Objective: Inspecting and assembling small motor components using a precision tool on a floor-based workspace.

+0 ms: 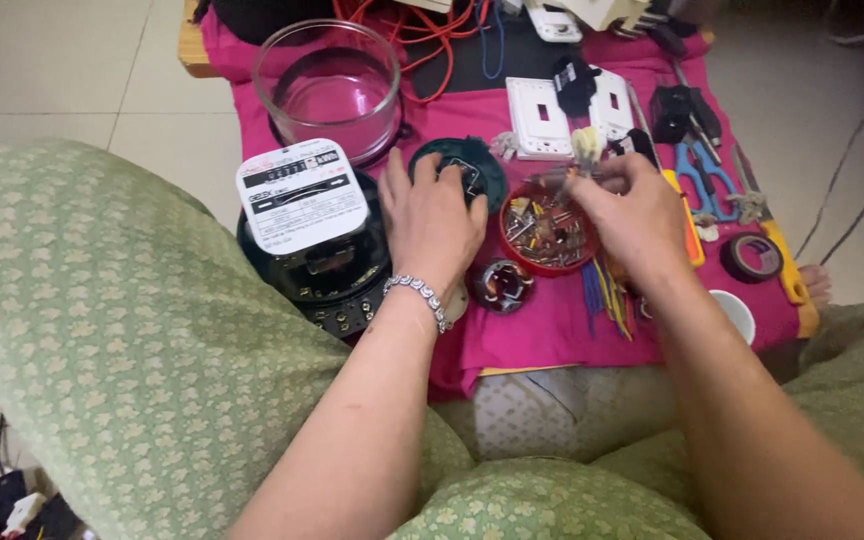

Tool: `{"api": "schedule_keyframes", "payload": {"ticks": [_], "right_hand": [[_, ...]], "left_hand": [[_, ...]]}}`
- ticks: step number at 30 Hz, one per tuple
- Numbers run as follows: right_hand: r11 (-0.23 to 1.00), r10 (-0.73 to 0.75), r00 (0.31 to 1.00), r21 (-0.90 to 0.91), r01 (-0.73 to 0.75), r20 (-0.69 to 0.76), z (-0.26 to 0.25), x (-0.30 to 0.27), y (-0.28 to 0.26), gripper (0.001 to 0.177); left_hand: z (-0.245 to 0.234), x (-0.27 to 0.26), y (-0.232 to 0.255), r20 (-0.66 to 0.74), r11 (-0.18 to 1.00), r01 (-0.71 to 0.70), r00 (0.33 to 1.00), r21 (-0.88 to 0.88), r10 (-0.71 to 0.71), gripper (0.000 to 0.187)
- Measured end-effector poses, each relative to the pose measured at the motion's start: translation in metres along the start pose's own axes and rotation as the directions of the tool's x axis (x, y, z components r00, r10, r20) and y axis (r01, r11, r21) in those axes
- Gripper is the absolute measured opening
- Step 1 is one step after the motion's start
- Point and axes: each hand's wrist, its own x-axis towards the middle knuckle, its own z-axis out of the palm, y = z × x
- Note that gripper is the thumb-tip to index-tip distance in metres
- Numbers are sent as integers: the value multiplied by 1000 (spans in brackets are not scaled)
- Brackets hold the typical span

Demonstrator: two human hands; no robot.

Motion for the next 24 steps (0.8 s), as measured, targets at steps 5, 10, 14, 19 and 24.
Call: {"api": "schedule_keyframes", "payload": {"ticks": [5, 10, 14, 19, 24], "right_hand": [[999, 27, 999, -28, -26, 17, -22, -14, 11, 58], [1000, -1, 999, 10, 1, 49, -11, -18, 18, 55], [998, -64, 998, -24, 64, 19, -8, -15, 25, 53], [989, -63, 991, -128, 77, 117, -14, -20, 16, 53], [990, -70, 989, -114, 85, 131, -19, -23, 10, 54]], "left_hand": [[-7, 1, 5, 137, 999, 41, 990, 30, -45, 40], [-3, -3, 6, 151, 997, 10, 988, 72, -21, 37], [3, -6, 4, 98, 996, -2, 995, 88, -7, 37], [10, -6, 4, 7, 992, -14, 1000, 124, 13, 31], [20, 1, 6, -17, 985, 55, 998, 162, -53, 33]]}}
